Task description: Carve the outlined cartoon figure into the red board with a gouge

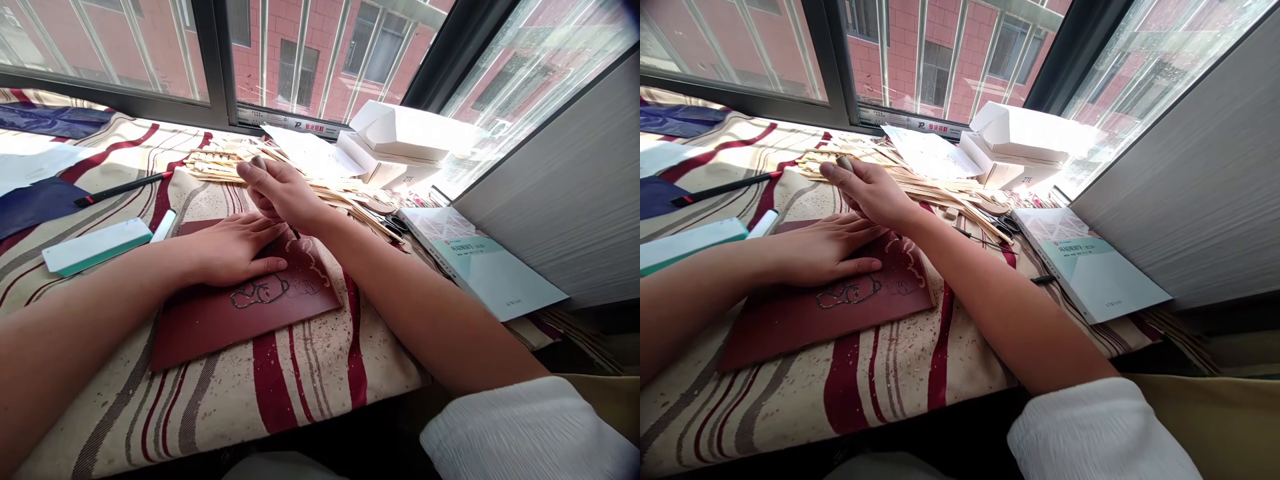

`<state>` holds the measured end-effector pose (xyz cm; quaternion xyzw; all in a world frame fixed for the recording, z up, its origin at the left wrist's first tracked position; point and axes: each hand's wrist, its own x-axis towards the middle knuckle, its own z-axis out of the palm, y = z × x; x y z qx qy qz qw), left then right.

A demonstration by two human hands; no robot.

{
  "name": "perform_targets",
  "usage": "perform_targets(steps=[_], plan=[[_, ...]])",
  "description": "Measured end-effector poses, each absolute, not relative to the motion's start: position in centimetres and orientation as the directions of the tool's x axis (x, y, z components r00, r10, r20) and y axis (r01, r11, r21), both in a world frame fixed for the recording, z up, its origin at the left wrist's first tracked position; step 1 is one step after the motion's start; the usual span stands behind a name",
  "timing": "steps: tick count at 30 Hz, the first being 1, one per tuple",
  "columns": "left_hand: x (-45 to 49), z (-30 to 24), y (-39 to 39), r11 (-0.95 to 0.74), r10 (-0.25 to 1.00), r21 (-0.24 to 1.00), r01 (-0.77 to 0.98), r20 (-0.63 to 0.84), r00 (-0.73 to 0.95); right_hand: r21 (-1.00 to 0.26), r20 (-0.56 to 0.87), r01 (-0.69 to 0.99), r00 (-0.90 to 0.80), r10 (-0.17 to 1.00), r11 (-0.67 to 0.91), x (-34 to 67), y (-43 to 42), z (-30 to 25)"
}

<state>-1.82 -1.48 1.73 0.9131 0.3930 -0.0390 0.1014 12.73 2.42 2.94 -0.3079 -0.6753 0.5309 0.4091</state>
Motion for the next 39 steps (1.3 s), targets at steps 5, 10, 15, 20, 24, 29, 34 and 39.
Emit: perform_targets(steps=[5, 10, 15, 20, 24, 29, 34, 39], plan=[[-1.9, 1.7, -1.3, -0.669, 0.708, 0.239, 0.704, -0.083, 0.701, -0.975, 0.215, -0.031, -0.342, 0.915, 0.218, 12.5, 3.7, 2.2], [-0.2, 2.5, -0.7, -0.461, 0.838, 0.706, 0.538, 0.147, 0.526, -0.947, 0.306, 0.022, -0.25, 0.919, 0.321, 13.4, 3.3, 3.1], [2.2, 3.4, 0.3, -0.329, 0.921, 0.849, 0.413, 0.191, 0.34, -0.894, 0.355, 0.151, -0.338, 0.872, 0.422, 15.3, 2.6, 4.3], [2.9, 3.6, 0.4, -0.278, 0.933, 0.846, 0.455, 0.124, 0.338, -0.757, 0.495, 0.32, -0.287, 0.82, 0.569, 19.7, 1.4, 5.1], [3.1, 3.4, 0.1, -0.232, 0.923, 0.908, 0.349, 0.092, 0.374, -0.763, 0.429, 0.398, -0.277, 0.86, 0.509, 21.4, 2.3, 3.6], [2.6, 2.9, 0.6, -0.319, 0.916, 0.852, 0.415, 0.164, 0.367, -0.767, 0.206, 0.497, -0.409, 0.889, 0.406, 20.1, 4.7, 0.6], [2.4, 2.3, 1.7, -0.466, 0.845, 0.859, 0.211, 0.362, 0.394, -0.559, 0.261, 0.552, -0.591, 0.763, 0.619, 19.9, 4.2, -0.5], [3.7, 2.9, 1.6, -0.319, 0.896, 0.947, 0.022, 0.294, 0.332, -0.173, 0.232, 0.746, -0.603, 0.763, 0.643, 19.7, 3.4, -1.3]])
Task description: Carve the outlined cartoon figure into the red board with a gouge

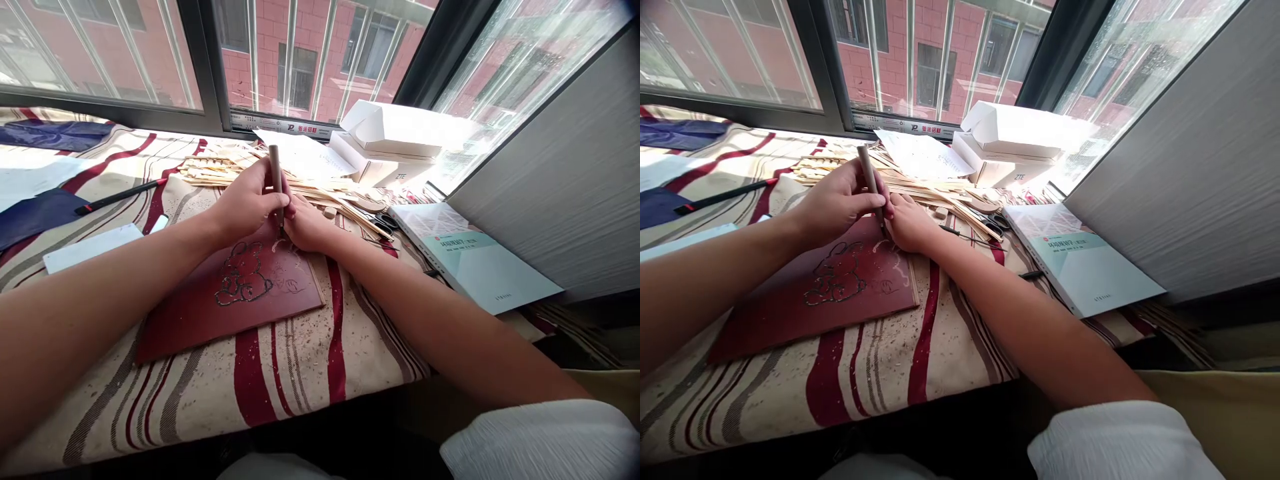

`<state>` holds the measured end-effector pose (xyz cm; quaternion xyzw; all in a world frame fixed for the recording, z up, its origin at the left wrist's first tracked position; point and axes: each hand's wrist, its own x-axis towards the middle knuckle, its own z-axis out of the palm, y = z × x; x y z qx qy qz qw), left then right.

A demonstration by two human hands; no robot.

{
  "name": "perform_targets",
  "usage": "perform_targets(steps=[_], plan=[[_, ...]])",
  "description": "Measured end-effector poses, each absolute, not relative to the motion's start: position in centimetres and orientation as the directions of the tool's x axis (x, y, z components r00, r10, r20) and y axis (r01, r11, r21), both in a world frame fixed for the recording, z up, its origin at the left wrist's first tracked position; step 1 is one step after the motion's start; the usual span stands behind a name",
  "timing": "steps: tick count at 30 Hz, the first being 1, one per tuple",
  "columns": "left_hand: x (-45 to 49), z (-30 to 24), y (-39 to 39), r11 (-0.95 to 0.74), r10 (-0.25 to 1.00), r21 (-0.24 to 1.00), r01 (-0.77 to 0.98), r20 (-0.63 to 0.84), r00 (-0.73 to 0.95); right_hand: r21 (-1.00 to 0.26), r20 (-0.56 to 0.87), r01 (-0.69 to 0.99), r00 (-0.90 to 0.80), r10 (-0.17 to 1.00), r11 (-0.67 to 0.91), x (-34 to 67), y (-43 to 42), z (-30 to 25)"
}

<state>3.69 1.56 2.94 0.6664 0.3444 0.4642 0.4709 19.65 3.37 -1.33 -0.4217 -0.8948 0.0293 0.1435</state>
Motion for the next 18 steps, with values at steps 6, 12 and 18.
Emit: perform_targets(steps=[6, 12, 18], plan=[[5.6, 3.9, 0.2, -0.091, 0.956, 0.968, -0.232, 0.15, 0.25, -0.14, 0.268, 0.836, -0.484, 0.833, 0.53, 18.8, 1.4, -1.4], [6.4, 3.3, -0.1, -0.161, 0.94, 0.941, -0.297, 0.238, 0.245, -0.251, 0.216, 0.764, -0.553, 0.804, 0.594, 22.0, 1.9, 1.1], [6.8, 3.1, -0.2, -0.192, 0.927, 0.942, -0.275, 0.266, 0.264, -0.387, -0.054, 0.51, -0.845, 0.533, 0.768, 26.0, 1.4, 3.7]])
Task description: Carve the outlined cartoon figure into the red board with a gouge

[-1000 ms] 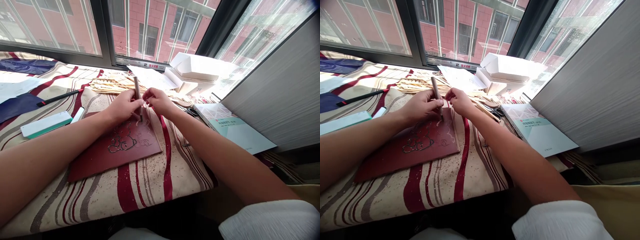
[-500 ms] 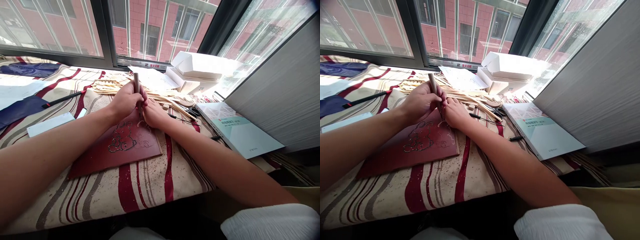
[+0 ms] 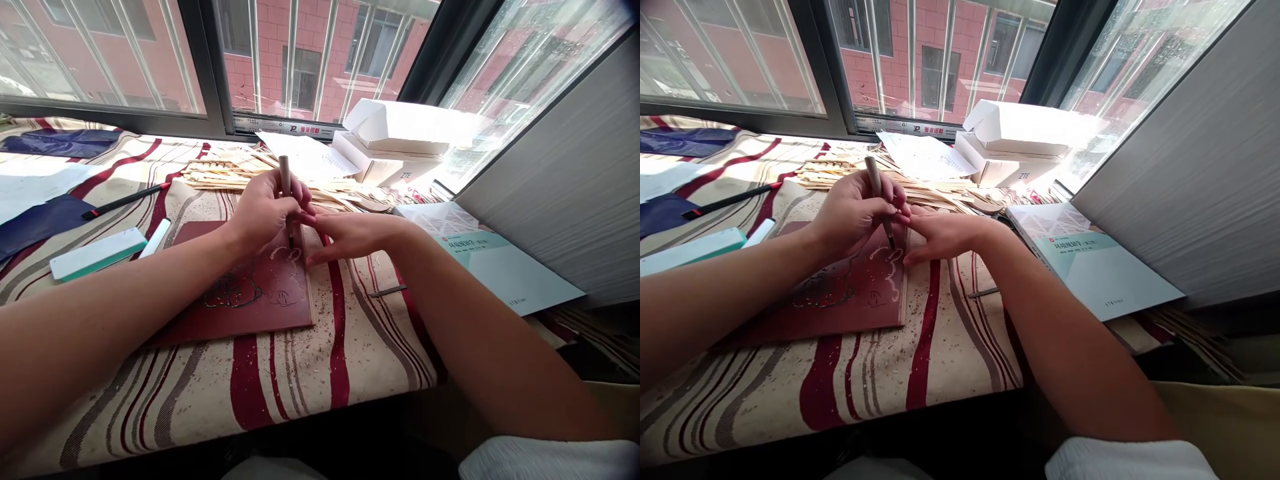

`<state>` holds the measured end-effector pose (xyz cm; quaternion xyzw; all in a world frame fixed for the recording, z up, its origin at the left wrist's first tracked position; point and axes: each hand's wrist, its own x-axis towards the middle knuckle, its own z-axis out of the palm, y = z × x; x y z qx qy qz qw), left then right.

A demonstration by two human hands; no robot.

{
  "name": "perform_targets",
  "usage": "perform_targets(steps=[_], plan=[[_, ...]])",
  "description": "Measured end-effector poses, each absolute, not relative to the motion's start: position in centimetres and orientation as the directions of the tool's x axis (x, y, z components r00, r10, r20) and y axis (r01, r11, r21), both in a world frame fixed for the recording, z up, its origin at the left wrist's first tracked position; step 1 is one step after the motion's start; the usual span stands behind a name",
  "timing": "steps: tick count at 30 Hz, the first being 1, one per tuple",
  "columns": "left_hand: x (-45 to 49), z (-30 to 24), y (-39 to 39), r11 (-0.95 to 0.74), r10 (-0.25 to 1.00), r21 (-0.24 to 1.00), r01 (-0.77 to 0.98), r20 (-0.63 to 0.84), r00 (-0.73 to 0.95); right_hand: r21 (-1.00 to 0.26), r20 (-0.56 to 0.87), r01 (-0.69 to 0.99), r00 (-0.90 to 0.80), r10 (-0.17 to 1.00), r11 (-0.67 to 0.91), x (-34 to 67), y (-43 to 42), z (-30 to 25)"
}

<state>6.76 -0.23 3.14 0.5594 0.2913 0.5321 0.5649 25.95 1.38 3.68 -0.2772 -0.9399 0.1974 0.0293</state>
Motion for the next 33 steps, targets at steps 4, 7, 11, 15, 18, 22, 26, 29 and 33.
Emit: perform_targets(steps=[4, 7, 11, 15, 18, 22, 26, 29, 33], plan=[[6.9, 3.0, 0.1, -0.208, 0.945, 0.941, -0.266, 0.264, 0.195, -0.361, -0.177, 0.587, -0.806, 0.565, 0.724, 25.7, 0.5, 3.9], [7.4, 3.2, 0.4, -0.176, 0.96, 0.924, -0.34, 0.238, 0.15, -0.325, -0.215, 0.633, -0.773, 0.596, 0.703, 25.2, 0.5, 3.5], [7.9, 3.3, 0.4, -0.186, 0.951, 0.93, -0.317, 0.251, 0.178, -0.29, -0.161, 0.611, -0.79, 0.592, 0.736, 24.4, 0.5, 3.0], [7.1, 3.2, -0.2, -0.226, 0.95, 0.924, -0.308, 0.279, 0.14, -0.201, -0.147, 0.632, -0.775, 0.614, 0.749, 23.5, -0.2, 3.0], [6.5, 3.5, -0.6, -0.219, 0.951, 0.939, -0.266, 0.266, 0.157, -0.192, -0.151, 0.618, -0.786, 0.6, 0.762, 23.3, -0.5, 3.1], [6.8, 3.7, -0.5, -0.205, 0.949, 0.941, -0.271, 0.259, 0.179, -0.203, -0.155, 0.619, -0.785, 0.599, 0.759, 23.3, -0.7, 3.4], [7.5, 2.9, -0.1, -0.285, 0.934, 0.908, -0.308, 0.336, 0.126, -0.225, -0.16, 0.643, -0.766, 0.623, 0.732, 23.3, -1.0, 3.7], [7.8, 2.7, -0.1, -0.291, 0.929, 0.907, -0.305, 0.344, 0.136, -0.224, -0.144, 0.626, -0.78, 0.61, 0.747, 23.3, -1.0, 3.6], [8.2, 3.1, -0.2, -0.268, 0.933, 0.92, -0.286, 0.322, 0.163, -0.191, -0.157, 0.621, -0.784, 0.601, 0.76, 23.2, -1.0, 3.5]])
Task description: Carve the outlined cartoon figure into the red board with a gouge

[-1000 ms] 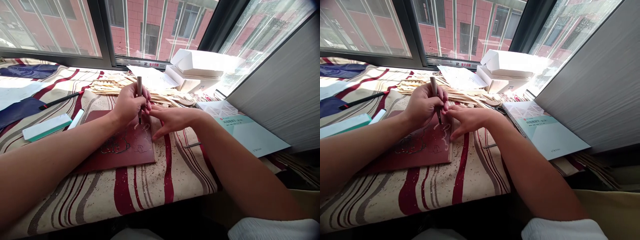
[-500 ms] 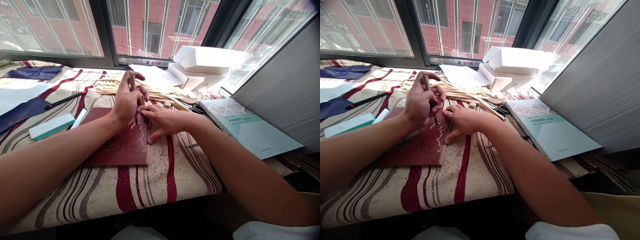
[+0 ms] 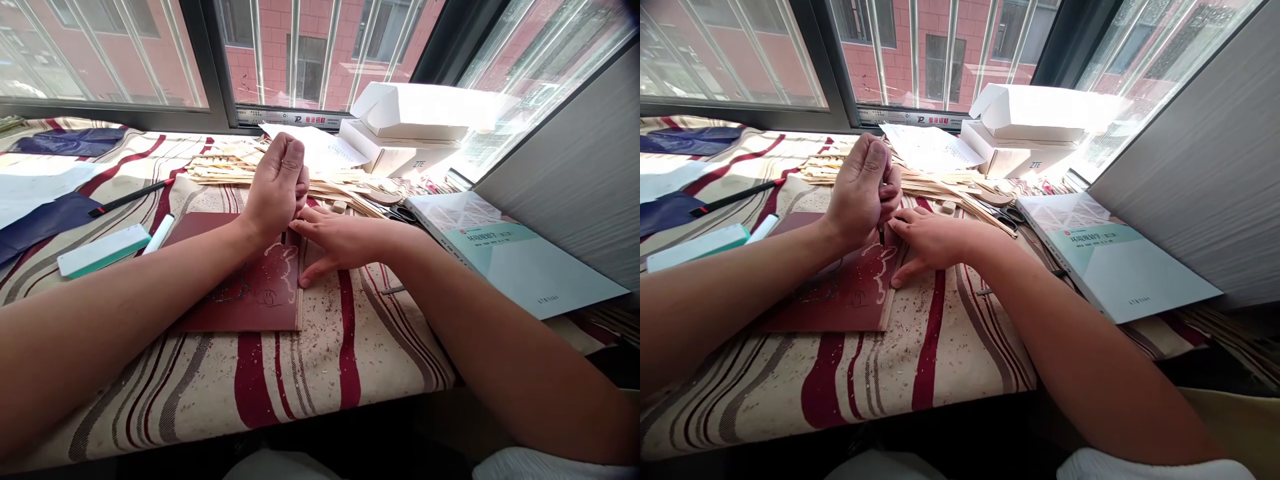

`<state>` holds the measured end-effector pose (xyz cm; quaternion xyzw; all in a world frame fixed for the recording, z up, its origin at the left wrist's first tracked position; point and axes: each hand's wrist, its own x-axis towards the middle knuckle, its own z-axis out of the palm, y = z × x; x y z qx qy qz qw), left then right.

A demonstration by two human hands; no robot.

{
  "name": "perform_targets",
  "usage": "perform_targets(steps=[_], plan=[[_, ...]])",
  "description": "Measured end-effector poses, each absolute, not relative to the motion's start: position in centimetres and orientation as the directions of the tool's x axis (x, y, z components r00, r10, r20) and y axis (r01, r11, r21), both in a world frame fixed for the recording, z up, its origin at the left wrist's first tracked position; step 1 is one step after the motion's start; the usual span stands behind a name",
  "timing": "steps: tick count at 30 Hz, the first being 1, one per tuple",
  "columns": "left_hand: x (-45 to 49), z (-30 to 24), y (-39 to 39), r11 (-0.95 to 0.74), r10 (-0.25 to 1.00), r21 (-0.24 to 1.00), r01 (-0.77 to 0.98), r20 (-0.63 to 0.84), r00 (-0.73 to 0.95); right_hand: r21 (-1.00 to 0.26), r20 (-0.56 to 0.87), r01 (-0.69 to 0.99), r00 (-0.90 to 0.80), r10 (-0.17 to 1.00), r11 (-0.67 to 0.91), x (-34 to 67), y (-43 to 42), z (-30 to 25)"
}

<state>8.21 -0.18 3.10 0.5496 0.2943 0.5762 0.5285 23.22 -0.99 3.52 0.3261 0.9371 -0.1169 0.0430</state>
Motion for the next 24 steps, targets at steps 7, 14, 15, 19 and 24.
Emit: perform_targets(steps=[7, 14, 15, 19, 24], plan=[[8.3, 3.2, 0.1, -0.246, 0.934, 0.92, -0.305, 0.309, 0.178, -0.223, -0.118, 0.592, -0.805, 0.581, 0.775, 23.4, -0.8, 3.3], [8.2, 3.3, 0.6, -0.195, 0.894, 0.955, -0.226, 0.267, 0.36, -0.267, -0.121, 0.607, -0.791, 0.599, 0.748, 23.6, -0.5, 3.0], [8.2, 3.3, 0.6, -0.175, 0.886, 0.959, -0.222, 0.252, 0.39, -0.268, -0.117, 0.602, -0.796, 0.594, 0.753, 23.6, -0.5, 3.0], [8.7, 3.2, 0.3, -0.21, 0.869, 0.956, -0.204, 0.279, 0.41, -0.288, -0.121, 0.587, -0.806, 0.579, 0.757, 23.5, -0.5, 3.0], [9.3, 2.5, 0.2, -0.406, 0.89, 0.885, -0.227, 0.44, 0.123, -0.286, -0.123, 0.599, -0.797, 0.592, 0.748, 23.5, -0.6, 2.9]])
